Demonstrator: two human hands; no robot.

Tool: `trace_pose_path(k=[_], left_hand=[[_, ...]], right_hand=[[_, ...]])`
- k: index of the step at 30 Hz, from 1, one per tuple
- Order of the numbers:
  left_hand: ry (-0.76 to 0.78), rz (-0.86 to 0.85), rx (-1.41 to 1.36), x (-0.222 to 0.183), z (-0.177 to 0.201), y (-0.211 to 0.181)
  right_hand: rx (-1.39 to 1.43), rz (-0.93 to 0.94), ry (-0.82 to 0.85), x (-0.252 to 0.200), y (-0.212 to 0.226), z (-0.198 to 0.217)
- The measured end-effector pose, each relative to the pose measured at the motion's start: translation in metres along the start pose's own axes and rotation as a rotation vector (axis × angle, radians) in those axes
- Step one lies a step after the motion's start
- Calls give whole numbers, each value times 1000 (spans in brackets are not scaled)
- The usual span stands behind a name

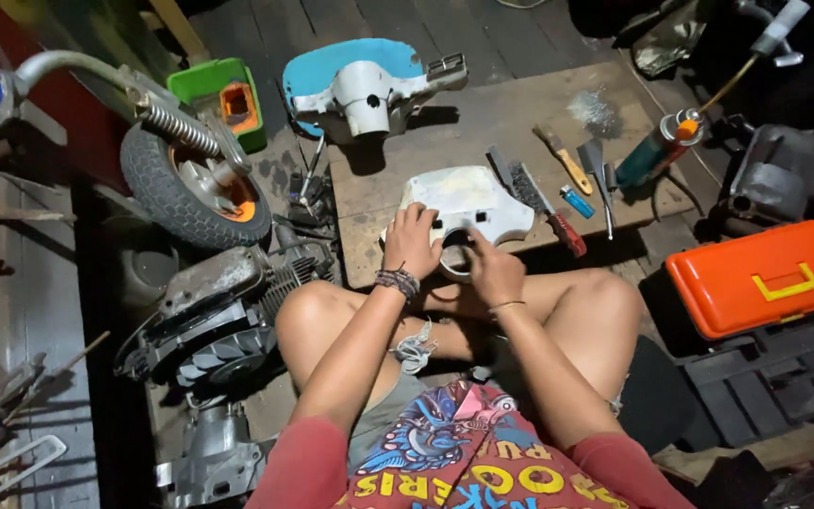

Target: A person is sitting on the floor of a workshop, using a hand file to smooth and shape the edges of a white plastic motorcycle body part.

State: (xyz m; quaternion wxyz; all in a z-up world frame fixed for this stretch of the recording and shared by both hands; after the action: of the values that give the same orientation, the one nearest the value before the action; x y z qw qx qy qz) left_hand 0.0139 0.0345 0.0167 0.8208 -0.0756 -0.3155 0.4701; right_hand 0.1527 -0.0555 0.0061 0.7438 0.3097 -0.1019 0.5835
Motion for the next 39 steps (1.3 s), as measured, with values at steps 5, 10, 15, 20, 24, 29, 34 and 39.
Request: trace_pose_path(k=[5, 10, 15, 20, 24, 29, 34, 39], left_hand=[[8, 13, 15, 3, -3, 2], [7, 38, 23, 0, -5, 5], [53, 50, -3, 4, -3, 7], [31, 65, -12, 5, -7, 6], [41, 86, -35, 3, -7, 10], [30, 85, -66, 3, -4, 9], [30, 120, -91, 6, 1, 4], [-2, 127, -99, 3, 6, 5]], right_hand=[[19, -178, -79, 4, -33, 8], [132, -155, -69, 8, 3, 9], [-187, -194, -77, 12, -83, -31], [-76, -133, -225, 19, -41, 7], [-1, 170, -52, 7, 34, -9], [-195, -5, -245, 22, -73, -4], [-162, -166, -244, 21, -73, 2], [-63, 127, -88, 9, 23, -42]])
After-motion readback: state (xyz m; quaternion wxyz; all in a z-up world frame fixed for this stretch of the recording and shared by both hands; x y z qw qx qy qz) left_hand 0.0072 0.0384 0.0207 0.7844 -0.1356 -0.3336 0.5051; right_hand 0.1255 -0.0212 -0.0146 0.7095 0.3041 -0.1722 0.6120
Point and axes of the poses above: each hand's wrist, its own x-axis towards the middle knuckle, its own z-axis out of the back of the hand, y = z × x, the point moved 10 cm from there along x, towards the middle knuckle, and after that the axes turned 15 degrees about -y, right-handed, at the moved point
